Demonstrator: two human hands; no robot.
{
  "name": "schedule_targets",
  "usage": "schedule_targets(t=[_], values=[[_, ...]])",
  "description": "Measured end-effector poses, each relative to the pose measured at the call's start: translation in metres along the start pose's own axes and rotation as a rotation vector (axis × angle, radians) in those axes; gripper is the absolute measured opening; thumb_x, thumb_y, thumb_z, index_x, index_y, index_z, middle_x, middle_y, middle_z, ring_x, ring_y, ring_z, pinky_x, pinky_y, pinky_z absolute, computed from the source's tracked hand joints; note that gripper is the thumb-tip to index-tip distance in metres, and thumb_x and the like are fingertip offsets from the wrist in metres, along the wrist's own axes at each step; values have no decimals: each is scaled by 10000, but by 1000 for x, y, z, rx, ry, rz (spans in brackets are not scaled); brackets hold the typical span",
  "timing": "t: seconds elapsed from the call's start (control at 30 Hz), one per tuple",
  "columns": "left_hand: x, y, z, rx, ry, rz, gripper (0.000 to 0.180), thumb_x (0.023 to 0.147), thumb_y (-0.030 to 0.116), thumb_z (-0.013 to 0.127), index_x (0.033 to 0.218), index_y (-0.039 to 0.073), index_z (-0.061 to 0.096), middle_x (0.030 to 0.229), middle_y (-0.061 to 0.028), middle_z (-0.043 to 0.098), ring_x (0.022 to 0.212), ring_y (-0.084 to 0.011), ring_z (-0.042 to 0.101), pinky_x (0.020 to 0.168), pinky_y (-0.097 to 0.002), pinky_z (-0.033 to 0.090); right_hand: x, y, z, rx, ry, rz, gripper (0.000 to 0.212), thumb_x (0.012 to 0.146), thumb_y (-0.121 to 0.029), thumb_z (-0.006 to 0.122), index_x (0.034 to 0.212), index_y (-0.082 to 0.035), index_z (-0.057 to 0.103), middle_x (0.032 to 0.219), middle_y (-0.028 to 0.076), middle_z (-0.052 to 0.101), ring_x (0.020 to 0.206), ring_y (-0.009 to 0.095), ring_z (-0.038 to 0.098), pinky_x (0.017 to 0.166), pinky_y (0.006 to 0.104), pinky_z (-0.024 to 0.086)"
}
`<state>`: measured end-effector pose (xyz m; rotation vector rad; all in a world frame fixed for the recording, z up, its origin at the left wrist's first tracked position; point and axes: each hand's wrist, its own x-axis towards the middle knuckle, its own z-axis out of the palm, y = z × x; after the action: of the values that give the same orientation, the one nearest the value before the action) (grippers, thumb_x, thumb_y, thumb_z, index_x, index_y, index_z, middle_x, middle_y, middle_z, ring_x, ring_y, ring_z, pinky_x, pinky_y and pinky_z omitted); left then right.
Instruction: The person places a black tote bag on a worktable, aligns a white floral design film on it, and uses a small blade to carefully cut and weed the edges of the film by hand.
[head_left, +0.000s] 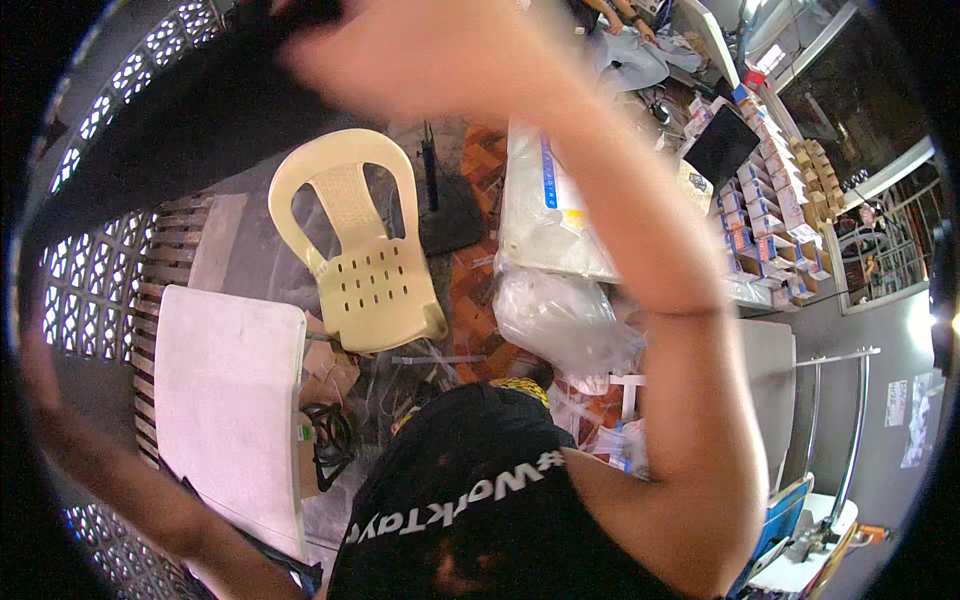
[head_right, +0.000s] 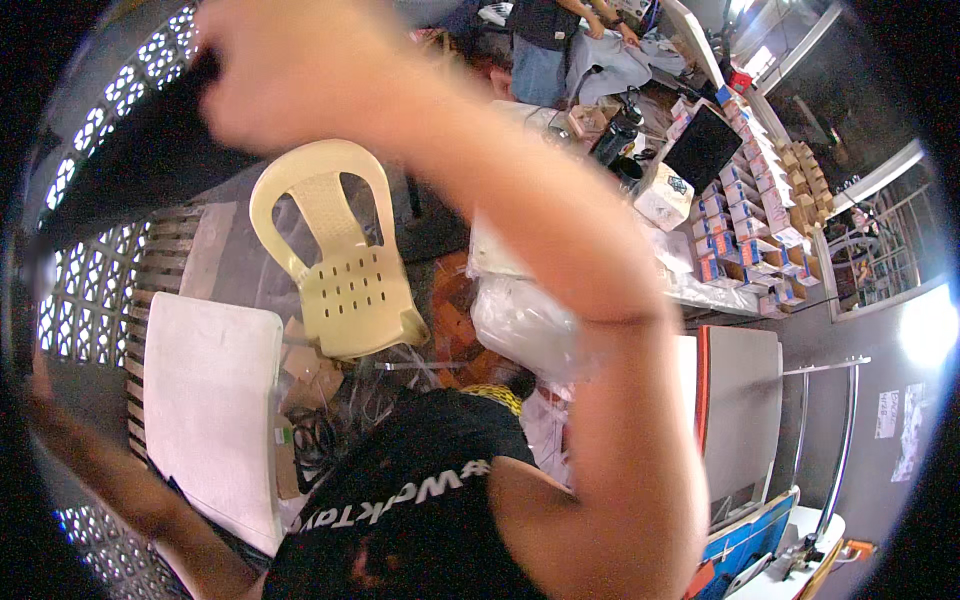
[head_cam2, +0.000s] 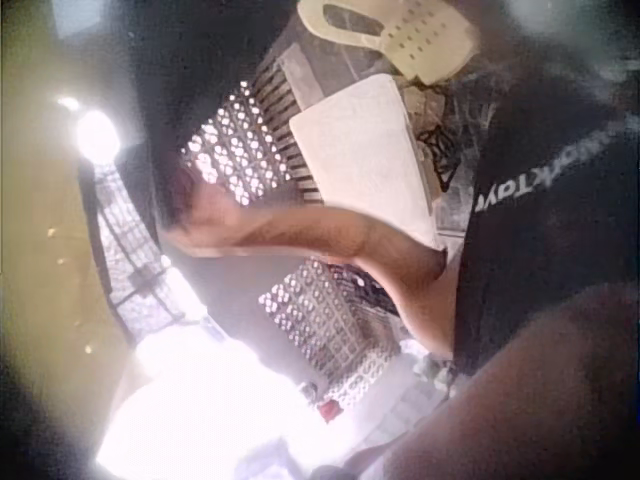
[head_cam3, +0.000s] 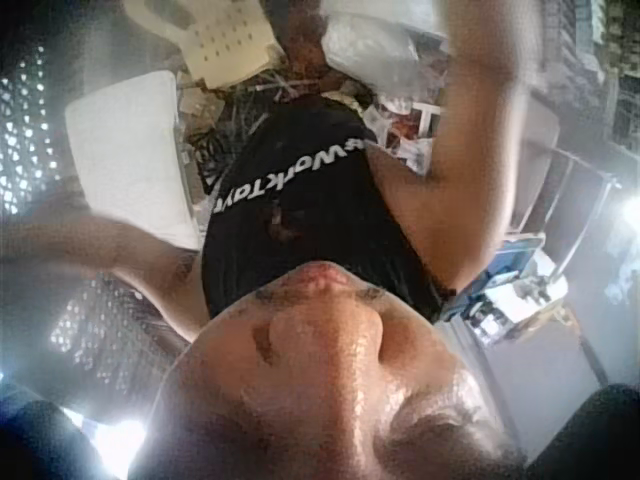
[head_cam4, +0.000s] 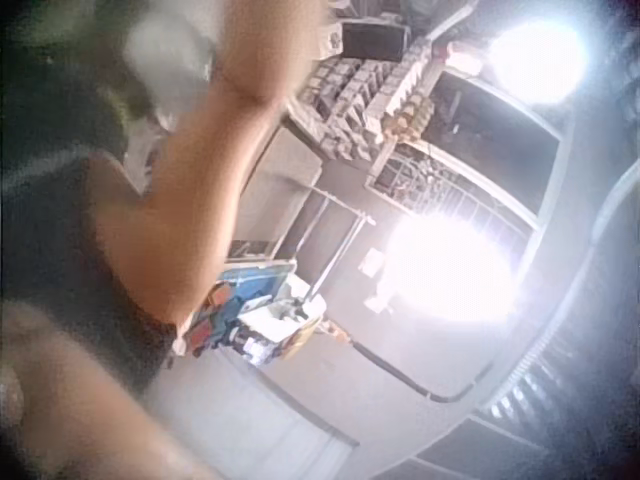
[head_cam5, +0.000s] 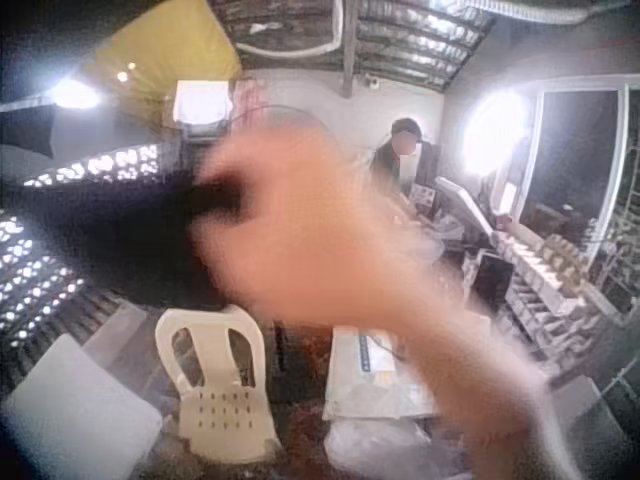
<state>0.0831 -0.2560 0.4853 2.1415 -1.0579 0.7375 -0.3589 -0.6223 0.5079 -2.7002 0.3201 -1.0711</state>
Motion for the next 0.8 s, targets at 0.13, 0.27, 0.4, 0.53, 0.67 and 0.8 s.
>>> schedule_targets(t=[0.13, 0.27, 0.4, 0.53, 0.67, 0.8], values=[[-168, -172, -11, -543, -31, -610, 480, 1032, 248, 528, 1419, -34, 547, 1450, -237, 561, 1326, -350, 563, 1095, -453, 500, 25, -33, 223, 136, 116, -182, 296, 706, -199, 739, 978, -83, 727, 1027, 155, 720, 990, 377, 708, 859, 527, 575], [-358, -200, -1, -874, -68, -1057, 487, 1023, 268, 546, 1393, -48, 559, 1400, -249, 586, 1272, -362, 595, 1077, -456, 507, -33, -58, 398, 275, 102, -248, 241, 715, -131, 699, 954, -97, 707, 1029, 91, 670, 1068, 298, 615, 958, 477, 460], [-469, -157, 50, -629, -357, -1475, 490, 958, 285, 650, 1313, -49, 601, 1288, -211, 630, 1042, -357, 669, 981, -478, 534, -131, -43, 494, 244, -227, -253, 208, 784, -167, 686, 986, -128, 716, 1041, 86, 672, 1106, 294, 608, 996, 478, 442], [-466, -65, 109, 719, -594, -826, 521, 922, 303, 709, 1307, -38, 622, 1313, -252, 652, 1167, -425, 645, 982, -522, 531, -248, 31, 447, 450, -547, 37, 223, 863, -240, 601, 965, -89, 731, 1051, 163, 702, 1098, 374, 635, 969, 522, 490], [-466, -80, 211, 286, -472, -454, 626, 1009, 278, 631, 1522, -27, 442, 1556, -296, 444, 1463, -451, 393, 1200, -506, 341, -307, 143, 304, -3, -541, 504, 201, 845, -221, 620, 927, -82, 740, 977, 167, 721, 978, 401, 681, 869, 516, 552], [-439, 27, 255, 413, -882, -494, 723, 1011, 362, 608, 1620, 90, 329, 1684, -185, 302, 1552, -408, 267, 1231, -643, 201, -427, 290, 170, -388, -320, 1168, 152, 858, -178, 640, 927, -83, 737, 1000, 205, 729, 947, 415, 703, 829, 531, 572]])
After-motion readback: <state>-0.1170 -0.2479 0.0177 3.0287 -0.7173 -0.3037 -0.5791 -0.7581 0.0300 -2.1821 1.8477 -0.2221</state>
